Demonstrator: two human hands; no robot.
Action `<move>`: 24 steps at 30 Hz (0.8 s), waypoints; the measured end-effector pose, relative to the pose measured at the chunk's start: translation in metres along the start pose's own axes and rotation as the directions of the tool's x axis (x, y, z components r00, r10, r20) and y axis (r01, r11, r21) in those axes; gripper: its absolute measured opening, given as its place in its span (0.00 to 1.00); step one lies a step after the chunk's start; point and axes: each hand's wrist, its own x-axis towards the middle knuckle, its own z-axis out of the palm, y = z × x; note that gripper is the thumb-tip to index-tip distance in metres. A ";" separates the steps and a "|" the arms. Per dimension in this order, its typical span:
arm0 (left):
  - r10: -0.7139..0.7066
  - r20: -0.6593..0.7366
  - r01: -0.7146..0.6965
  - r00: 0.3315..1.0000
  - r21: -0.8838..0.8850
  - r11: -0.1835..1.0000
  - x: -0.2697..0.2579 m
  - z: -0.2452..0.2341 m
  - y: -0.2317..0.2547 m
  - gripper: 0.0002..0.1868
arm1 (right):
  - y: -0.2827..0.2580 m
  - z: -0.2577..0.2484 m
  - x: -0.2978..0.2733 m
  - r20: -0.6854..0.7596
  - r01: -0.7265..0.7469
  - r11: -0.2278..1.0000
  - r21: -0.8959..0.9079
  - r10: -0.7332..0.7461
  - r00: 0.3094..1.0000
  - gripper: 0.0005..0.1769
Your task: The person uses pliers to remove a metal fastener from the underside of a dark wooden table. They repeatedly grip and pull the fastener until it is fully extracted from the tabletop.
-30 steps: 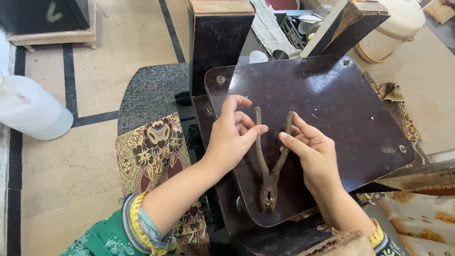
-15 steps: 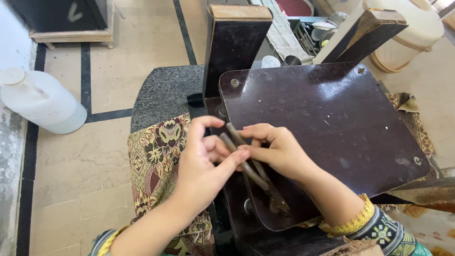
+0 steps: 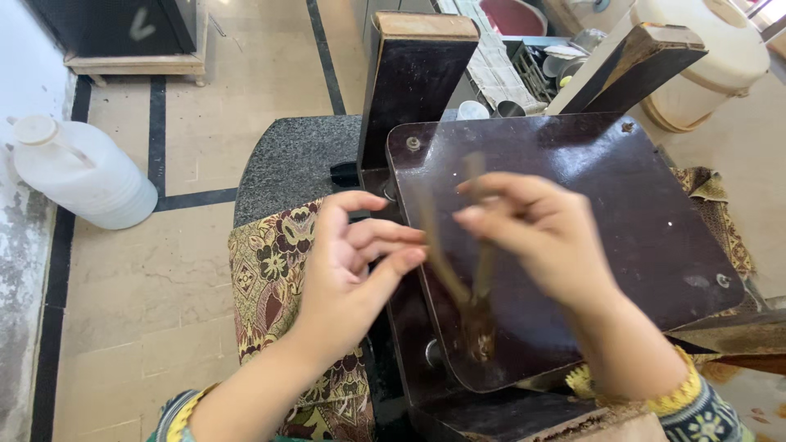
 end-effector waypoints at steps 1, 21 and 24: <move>0.106 0.050 -0.114 0.993 0.192 0.975 0.000 0.004 -0.001 0.25 | 0.002 -0.008 -0.001 -0.065 -0.005 0.993 0.122 0.013 0.998 0.16; -0.092 0.761 -0.543 0.642 0.537 0.646 0.006 0.040 -0.028 0.32 | 0.127 -0.085 -0.009 -0.515 0.270 0.752 0.601 0.107 0.850 0.11; -0.160 0.741 -0.480 0.652 0.567 0.669 0.009 0.036 -0.024 0.37 | 0.126 -0.084 -0.011 -0.508 0.211 0.777 0.594 0.158 0.847 0.12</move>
